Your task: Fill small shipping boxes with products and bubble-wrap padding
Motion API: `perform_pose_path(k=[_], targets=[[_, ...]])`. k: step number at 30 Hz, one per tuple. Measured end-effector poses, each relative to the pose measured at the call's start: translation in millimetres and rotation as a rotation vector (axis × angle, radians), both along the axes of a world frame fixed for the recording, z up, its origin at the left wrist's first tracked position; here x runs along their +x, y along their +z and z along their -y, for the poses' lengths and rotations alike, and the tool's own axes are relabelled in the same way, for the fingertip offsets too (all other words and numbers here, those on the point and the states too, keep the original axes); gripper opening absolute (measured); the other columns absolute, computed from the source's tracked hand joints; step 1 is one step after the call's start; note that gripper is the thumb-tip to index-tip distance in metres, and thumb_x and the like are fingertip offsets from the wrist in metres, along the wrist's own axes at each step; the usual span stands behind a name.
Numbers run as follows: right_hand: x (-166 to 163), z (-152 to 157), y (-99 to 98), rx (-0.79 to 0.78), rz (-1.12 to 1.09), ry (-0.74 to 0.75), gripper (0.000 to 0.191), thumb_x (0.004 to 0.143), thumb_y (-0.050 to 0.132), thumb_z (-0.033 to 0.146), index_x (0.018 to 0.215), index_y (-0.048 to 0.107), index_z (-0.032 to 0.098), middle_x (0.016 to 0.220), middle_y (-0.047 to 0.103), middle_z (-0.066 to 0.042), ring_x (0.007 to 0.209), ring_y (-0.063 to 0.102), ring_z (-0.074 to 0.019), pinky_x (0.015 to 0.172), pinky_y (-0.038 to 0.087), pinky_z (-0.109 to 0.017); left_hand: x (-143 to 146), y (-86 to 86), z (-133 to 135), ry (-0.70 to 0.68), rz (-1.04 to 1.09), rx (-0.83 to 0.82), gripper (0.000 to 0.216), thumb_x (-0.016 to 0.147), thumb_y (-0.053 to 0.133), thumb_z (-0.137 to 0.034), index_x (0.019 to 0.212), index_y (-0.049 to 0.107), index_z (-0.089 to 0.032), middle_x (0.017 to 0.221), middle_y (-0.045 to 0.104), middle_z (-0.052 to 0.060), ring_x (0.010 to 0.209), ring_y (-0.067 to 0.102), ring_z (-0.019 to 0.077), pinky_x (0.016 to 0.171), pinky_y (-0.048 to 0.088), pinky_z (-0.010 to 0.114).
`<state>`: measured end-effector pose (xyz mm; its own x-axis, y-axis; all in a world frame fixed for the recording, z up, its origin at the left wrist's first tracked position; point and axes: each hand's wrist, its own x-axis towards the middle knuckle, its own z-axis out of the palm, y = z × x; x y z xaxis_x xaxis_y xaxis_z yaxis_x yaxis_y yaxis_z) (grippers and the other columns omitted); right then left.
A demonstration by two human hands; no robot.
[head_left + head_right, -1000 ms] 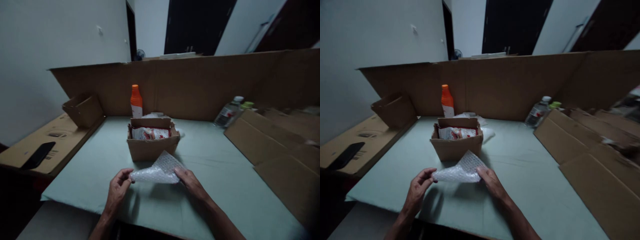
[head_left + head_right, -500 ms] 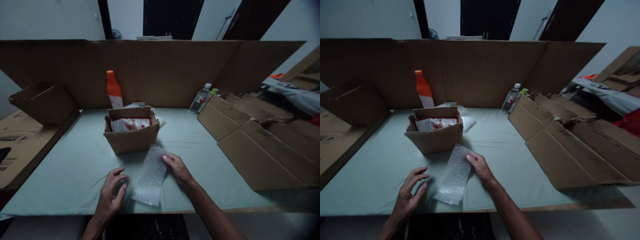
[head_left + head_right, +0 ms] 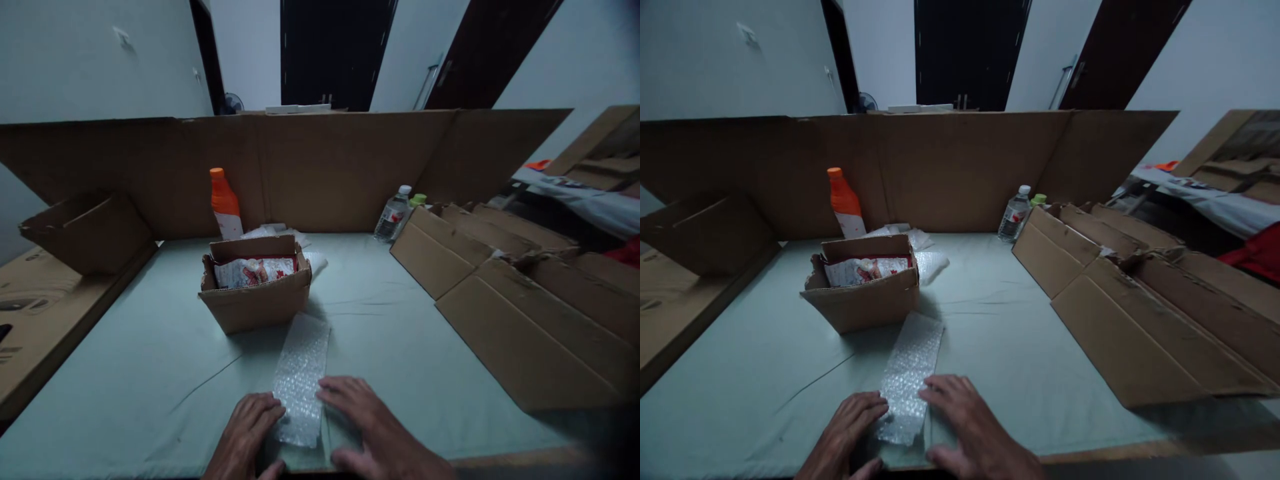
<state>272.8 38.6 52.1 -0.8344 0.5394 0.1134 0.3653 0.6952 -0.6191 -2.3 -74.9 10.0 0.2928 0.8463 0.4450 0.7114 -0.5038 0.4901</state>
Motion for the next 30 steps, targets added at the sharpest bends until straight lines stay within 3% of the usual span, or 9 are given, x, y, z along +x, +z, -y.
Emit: perform_pose_path(k=[2, 5, 9, 12, 14, 18, 21, 25, 30], targets=[[-12.4, 15.3, -9.0, 0.026, 0.039, 0.023, 0.050, 0.078, 0.069, 0.018, 0.128, 0.063, 0.026, 0.140, 0.058, -0.011, 0.127, 0.052, -0.0297, 0.105, 0.043, -0.047, 1.6, -0.4, 0.5, 0.017, 0.011, -0.033, 0.067, 0.076, 0.071, -0.023, 0.138, 0.048, -0.027, 0.124, 0.068, 0.011, 0.114, 0.064, 0.0284, 0.095, 0.056, 0.042], [-37.2, 22.1, -15.3, 0.019, -0.045, -0.097, 0.022, 0.088, 0.053, 0.010, 0.098, 0.069, 0.020, 0.108, 0.072, -0.009, 0.101, 0.063, -0.0236, 0.092, 0.048, -0.040, 8.1, 1.4, 0.9, 0.104, 0.087, -0.094, 0.059, 0.079, 0.061, -0.012, 0.136, 0.052, -0.027, 0.120, 0.070, 0.009, 0.108, 0.067, 0.0241, 0.092, 0.057, 0.038], [-46.3, 18.2, -12.8, -0.150, -0.111, -0.207, 0.020, 0.097, 0.050, 0.023, 0.084, 0.066, 0.019, 0.081, 0.070, -0.003, 0.079, 0.064, -0.0180, 0.075, 0.050, -0.030, 13.3, 3.7, -5.6, 0.260, 0.199, -0.154, 0.036, 0.089, 0.053, -0.014, 0.122, 0.063, -0.024, 0.102, 0.075, 0.007, 0.091, 0.070, 0.0196, 0.080, 0.059, 0.032], [-33.8, 19.1, -15.5, -0.133, -0.174, -0.365, 0.014, 0.096, 0.053, 0.024, 0.098, 0.066, 0.020, 0.087, 0.070, -0.004, 0.078, 0.065, -0.0179, 0.073, 0.052, -0.029, 15.9, 4.2, -20.1, 0.359, 0.170, -0.191, 0.034, 0.090, 0.055, -0.021, 0.123, 0.063, -0.021, 0.107, 0.075, 0.009, 0.089, 0.071, 0.0206, 0.079, 0.059, 0.034], [-24.1, 22.4, -18.7, 0.015, -0.262, -0.463, 0.025, 0.095, 0.054, 0.022, 0.119, 0.060, 0.020, 0.100, 0.070, -0.007, 0.085, 0.066, -0.0198, 0.078, 0.053, -0.032, 19.1, 3.3, -32.1, 0.383, 0.115, -0.201, 0.037, 0.088, 0.057, -0.021, 0.124, 0.062, -0.018, 0.100, 0.075, 0.008, 0.081, 0.071, 0.0210, 0.074, 0.059, 0.035], [-19.5, 31.0, -19.4, 0.281, -0.268, -0.352, 0.039, 0.090, 0.060, 0.018, 0.129, 0.054, 0.021, 0.116, 0.067, -0.011, 0.106, 0.062, -0.0261, 0.090, 0.051, -0.042, 26.4, -1.1, -47.8, 0.349, 0.017, -0.135, 0.037, 0.088, 0.057, -0.020, 0.125, 0.060, -0.016, 0.094, 0.074, 0.008, 0.081, 0.069, 0.0231, 0.076, 0.059, 0.040], [-29.3, 33.1, -18.9, 0.277, -0.138, -0.213, 0.033, 0.086, 0.064, 0.017, 0.119, 0.061, 0.021, 0.121, 0.066, -0.012, 0.111, 0.059, -0.0299, 0.093, 0.048, -0.047, 26.8, -1.4, -43.0, 0.364, 0.008, -0.030, 0.038, 0.091, 0.057, -0.023, 0.129, 0.056, -0.015, 0.112, 0.069, 0.014, 0.099, 0.067, 0.0255, 0.084, 0.057, 0.042], [-37.3, 28.3, -20.7, 0.162, -0.138, -0.228, 0.015, 0.092, 0.058, 0.012, 0.100, 0.066, 0.020, 0.100, 0.073, -0.007, 0.095, 0.064, -0.0235, 0.087, 0.048, -0.041, 19.5, 4.8, -20.4, 0.257, -0.016, 0.046, 0.042, 0.090, 0.060, -0.021, 0.132, 0.053, -0.020, 0.133, 0.058, 0.016, 0.121, 0.056, 0.0289, 0.097, 0.050, 0.045], [-29.2, 29.2, -13.8, -0.041, -0.137, -0.238, 0.017, 0.096, 0.055, 0.017, 0.108, 0.066, 0.021, 0.099, 0.074, -0.005, 0.092, 0.066, -0.0210, 0.085, 0.050, -0.037, 16.8, 6.8, -9.9, 0.104, 0.082, -0.045, 0.035, 0.093, 0.047, -0.007, 0.125, 0.053, -0.022, 0.089, 0.068, 0.003, 0.084, 0.063, 0.0186, 0.080, 0.052, 0.036]])
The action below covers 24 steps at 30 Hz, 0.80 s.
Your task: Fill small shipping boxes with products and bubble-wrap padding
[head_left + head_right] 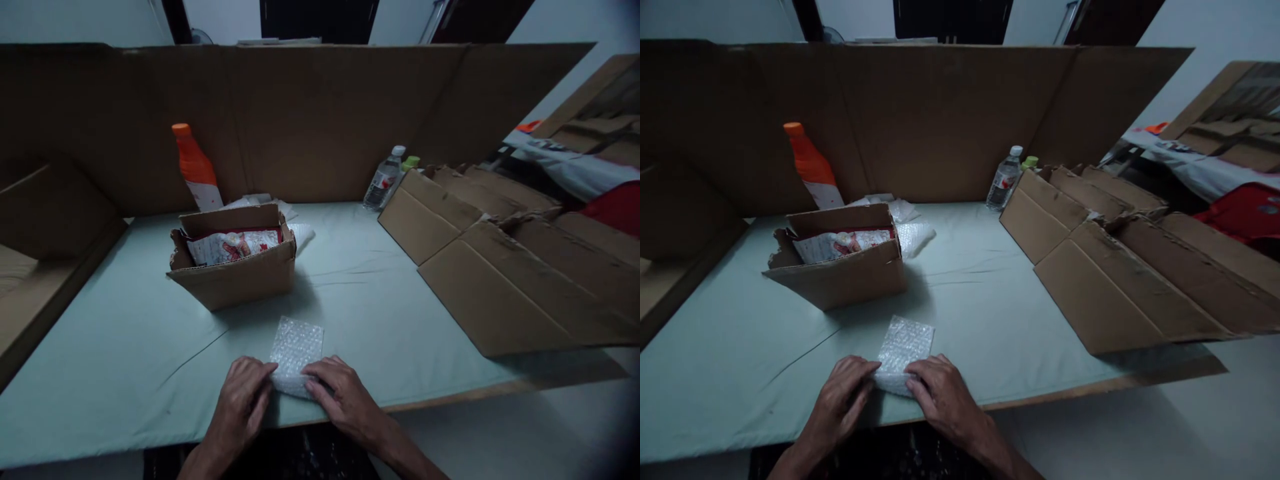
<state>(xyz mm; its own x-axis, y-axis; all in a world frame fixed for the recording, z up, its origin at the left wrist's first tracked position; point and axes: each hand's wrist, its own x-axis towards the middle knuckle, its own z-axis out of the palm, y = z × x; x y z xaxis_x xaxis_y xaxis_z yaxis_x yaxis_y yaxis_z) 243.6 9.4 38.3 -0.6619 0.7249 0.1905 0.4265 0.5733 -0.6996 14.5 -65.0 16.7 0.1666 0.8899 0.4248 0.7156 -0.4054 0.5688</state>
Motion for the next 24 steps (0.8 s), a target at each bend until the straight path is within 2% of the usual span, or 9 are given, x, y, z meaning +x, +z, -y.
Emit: perform_pose_path(k=[4, 6, 8, 11, 15, 17, 19, 22, 24], targets=[[2.1, 4.8, 3.1, 0.214, 0.002, -0.024, 0.035, 0.091, 0.060, 0.019, 0.126, 0.058, 0.020, 0.128, 0.064, -0.013, 0.116, 0.058, -0.0290, 0.096, 0.046, -0.047, 4.3, -2.7, -16.8, 0.152, -0.047, -0.048, 0.027, 0.093, 0.054, -0.015, 0.119, 0.059, -0.020, 0.086, 0.069, 0.005, 0.078, 0.062, 0.0211, 0.073, 0.052, 0.037], [-0.9, 5.4, 1.2, 0.263, 0.049, 0.020, 0.033, 0.088, 0.064, 0.021, 0.122, 0.060, 0.020, 0.127, 0.065, -0.013, 0.114, 0.058, -0.0305, 0.095, 0.046, -0.049, 6.9, -3.1, -23.4, 0.187, -0.051, -0.050, 0.024, 0.092, 0.055, -0.019, 0.116, 0.061, -0.020, 0.093, 0.070, 0.007, 0.085, 0.063, 0.0235, 0.077, 0.053, 0.040], [-4.4, 4.7, -2.8, 0.261, 0.067, 0.031, 0.023, 0.090, 0.062, 0.018, 0.113, 0.064, 0.021, 0.115, 0.070, -0.010, 0.105, 0.062, -0.0282, 0.091, 0.047, -0.047, 8.6, -3.8, -22.9, 0.185, -0.008, -0.050, 0.027, 0.091, 0.058, -0.023, 0.118, 0.062, -0.021, 0.108, 0.068, 0.010, 0.099, 0.063, 0.0261, 0.086, 0.053, 0.043], [-6.2, 3.2, -9.4, 0.182, -0.023, -0.026, 0.013, 0.095, 0.056, 0.016, 0.102, 0.066, 0.021, 0.097, 0.073, -0.006, 0.091, 0.065, -0.0231, 0.085, 0.047, -0.041, 8.6, -7.6, -7.5, 0.232, 0.163, -0.111, 0.036, 0.090, 0.062, -0.030, 0.125, 0.060, -0.023, 0.124, 0.062, 0.012, 0.114, 0.059, 0.0274, 0.096, 0.050, 0.045], [-4.9, 4.2, -9.1, -0.084, -0.146, -0.178, 0.013, 0.095, 0.056, 0.024, 0.098, 0.068, 0.020, 0.094, 0.074, -0.006, 0.088, 0.066, -0.0217, 0.081, 0.049, -0.035, 9.4, -12.4, 16.3, 0.409, 0.653, -0.419, 0.048, 0.091, 0.060, -0.042, 0.133, 0.051, -0.021, 0.121, 0.063, 0.013, 0.105, 0.064, 0.0246, 0.091, 0.053, 0.042], [-6.6, 6.0, -4.3, -0.266, -0.148, -0.190, 0.016, 0.095, 0.056, 0.029, 0.097, 0.070, 0.020, 0.091, 0.074, -0.005, 0.086, 0.066, -0.0211, 0.079, 0.051, -0.033, 12.9, -9.3, 18.6, 0.365, 0.953, -0.568, 0.067, 0.087, 0.064, -0.046, 0.144, 0.039, -0.020, 0.126, 0.061, 0.015, 0.107, 0.064, 0.0245, 0.093, 0.052, 0.040], [-9.3, 7.9, 1.3, -0.380, -0.140, -0.133, 0.017, 0.093, 0.057, 0.031, 0.094, 0.071, 0.021, 0.089, 0.073, -0.005, 0.085, 0.067, -0.0209, 0.080, 0.052, -0.032, 17.4, -2.0, 14.0, 0.241, 1.154, -0.664, 0.085, 0.082, 0.070, -0.047, 0.150, 0.029, -0.019, 0.127, 0.062, 0.015, 0.108, 0.064, 0.0245, 0.094, 0.051, 0.038], [-9.8, 8.3, 6.3, -0.319, -0.132, -0.092, 0.017, 0.090, 0.058, 0.031, 0.095, 0.072, 0.021, 0.112, 0.071, -0.009, 0.108, 0.064, -0.0254, 0.097, 0.050, -0.039, 23.2, 9.6, 3.6, 0.221, 1.178, -0.672, 0.088, 0.076, 0.074, -0.044, 0.149, 0.034, -0.015, 0.109, 0.069, 0.010, 0.092, 0.066, 0.0204, 0.085, 0.051, 0.031], [-7.4, 6.1, 6.9, -0.249, -0.119, -0.119, 0.033, 0.086, 0.064, 0.034, 0.116, 0.069, 0.021, 0.137, 0.059, -0.013, 0.128, 0.053, -0.0296, 0.109, 0.042, -0.045, 25.8, 12.8, -0.2, 0.280, 1.091, -0.603, 0.078, 0.074, 0.074, -0.042, 0.141, 0.047, -0.015, 0.109, 0.069, 0.009, 0.091, 0.065, 0.0198, 0.083, 0.051, 0.029]])
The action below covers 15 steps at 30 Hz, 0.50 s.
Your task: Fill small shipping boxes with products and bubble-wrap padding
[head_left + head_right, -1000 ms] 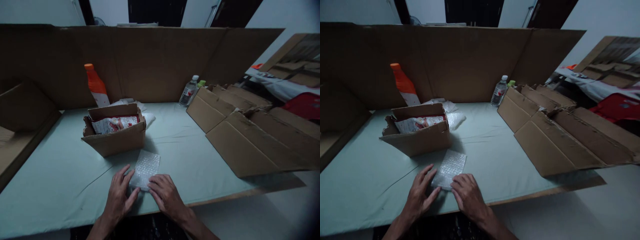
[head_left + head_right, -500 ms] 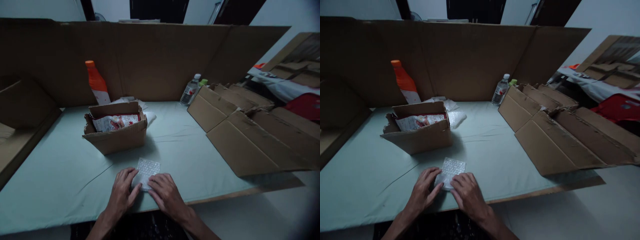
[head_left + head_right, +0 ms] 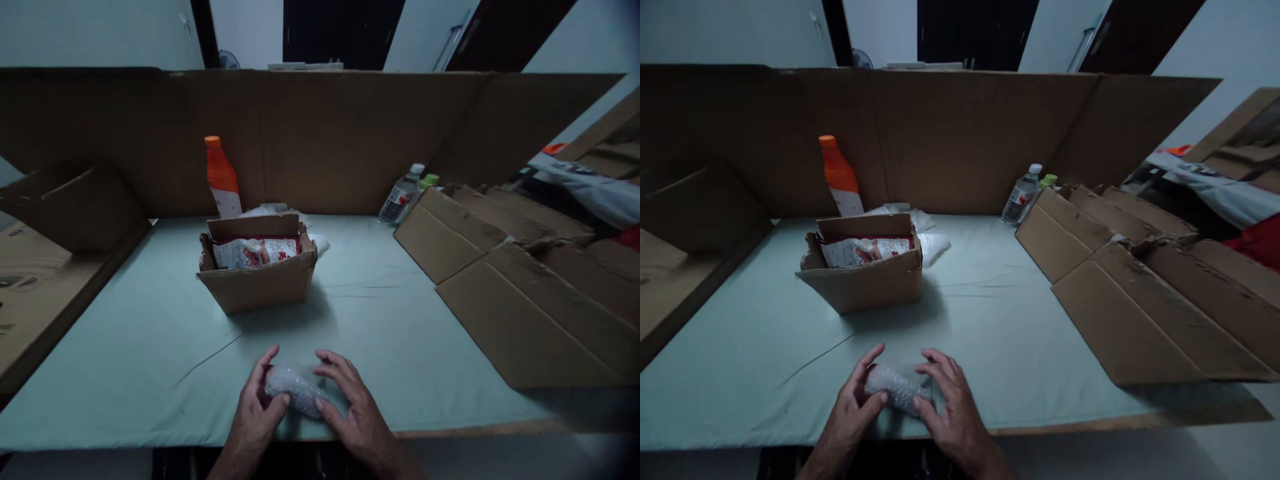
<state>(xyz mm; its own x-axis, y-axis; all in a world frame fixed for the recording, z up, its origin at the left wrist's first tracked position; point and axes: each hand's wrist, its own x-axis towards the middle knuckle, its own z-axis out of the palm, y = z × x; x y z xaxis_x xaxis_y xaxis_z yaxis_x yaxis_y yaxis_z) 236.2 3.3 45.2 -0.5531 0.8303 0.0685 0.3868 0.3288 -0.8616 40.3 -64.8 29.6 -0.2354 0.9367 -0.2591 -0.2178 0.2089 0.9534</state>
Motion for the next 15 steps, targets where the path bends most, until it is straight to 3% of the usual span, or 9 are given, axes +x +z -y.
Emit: perform_pose_path(k=[2, 3, 6, 8, 10, 13, 15], targets=[[1.9, -4.2, 0.4, -0.009, 0.031, 0.014, 0.057, 0.082, 0.070, 0.037, 0.135, 0.058, 0.020, 0.143, 0.055, -0.015, 0.130, 0.052, -0.0305, 0.109, 0.044, -0.046, 1.4, -1.6, -0.3, -0.010, -0.086, 0.038, 0.065, 0.073, 0.073, -0.042, 0.131, 0.058, -0.015, 0.117, 0.068, 0.010, 0.096, 0.065, 0.0213, 0.085, 0.052, 0.029], [2.0, -7.2, 1.9, -0.021, 0.044, 0.053, 0.057, 0.082, 0.071, 0.037, 0.135, 0.059, 0.020, 0.136, 0.061, -0.015, 0.123, 0.058, -0.0294, 0.104, 0.048, -0.044, 1.3, -3.7, 0.4, -0.031, -0.112, 0.059, 0.059, 0.074, 0.072, -0.042, 0.127, 0.062, -0.016, 0.118, 0.068, 0.010, 0.098, 0.066, 0.0220, 0.087, 0.053, 0.029], [-0.8, -21.5, 19.2, 0.066, 0.043, 0.186, 0.020, 0.088, 0.064, 0.033, 0.103, 0.072, 0.021, 0.095, 0.075, -0.008, 0.089, 0.069, -0.0235, 0.083, 0.056, -0.035, -5.1, -10.8, 3.3, -0.027, -0.170, 0.154, 0.052, 0.078, 0.070, -0.043, 0.124, 0.065, -0.017, 0.115, 0.070, 0.010, 0.097, 0.067, 0.0221, 0.087, 0.055, 0.031], [-3.9, -36.5, 46.0, 0.208, -0.011, 0.161, 0.013, 0.091, 0.061, 0.030, 0.092, 0.071, 0.022, 0.084, 0.074, -0.005, 0.078, 0.068, -0.0208, 0.074, 0.056, -0.031, -16.4, -13.6, 4.4, 0.054, -0.216, 0.213, 0.052, 0.082, 0.068, -0.044, 0.128, 0.062, -0.019, 0.114, 0.070, 0.010, 0.099, 0.067, 0.0215, 0.090, 0.055, 0.031], [-9.5, -55.2, 83.7, 0.353, -0.067, 0.046, 0.012, 0.092, 0.062, 0.030, 0.095, 0.070, 0.023, 0.086, 0.073, -0.004, 0.075, 0.068, -0.0190, 0.069, 0.056, -0.028, -32.0, -14.8, 4.9, 0.150, -0.288, 0.230, 0.051, 0.086, 0.066, -0.045, 0.130, 0.060, -0.021, 0.110, 0.072, 0.009, 0.100, 0.068, 0.0209, 0.090, 0.055, 0.031], [-31.3, -89.1, 142.9, 0.628, -0.090, -0.086, 0.015, 0.094, 0.061, 0.034, 0.101, 0.070, 0.024, 0.091, 0.073, -0.005, 0.079, 0.067, -0.0194, 0.074, 0.054, -0.030, -52.7, -18.0, 4.5, 0.225, -0.402, 0.187, 0.047, 0.088, 0.063, -0.047, 0.126, 0.062, -0.020, 0.104, 0.074, 0.009, 0.098, 0.070, 0.0210, 0.087, 0.057, 0.031], [-58.2, -115.2, 170.3, 0.796, -0.031, -0.040, 0.017, 0.095, 0.058, 0.032, 0.102, 0.070, 0.023, 0.097, 0.074, -0.006, 0.087, 0.067, -0.0212, 0.081, 0.052, -0.033, -57.8, -24.0, 3.8, 0.231, -0.432, 0.167, 0.044, 0.089, 0.062, -0.048, 0.122, 0.065, -0.019, 0.101, 0.074, 0.010, 0.095, 0.071, 0.0211, 0.085, 0.058, 0.031]])
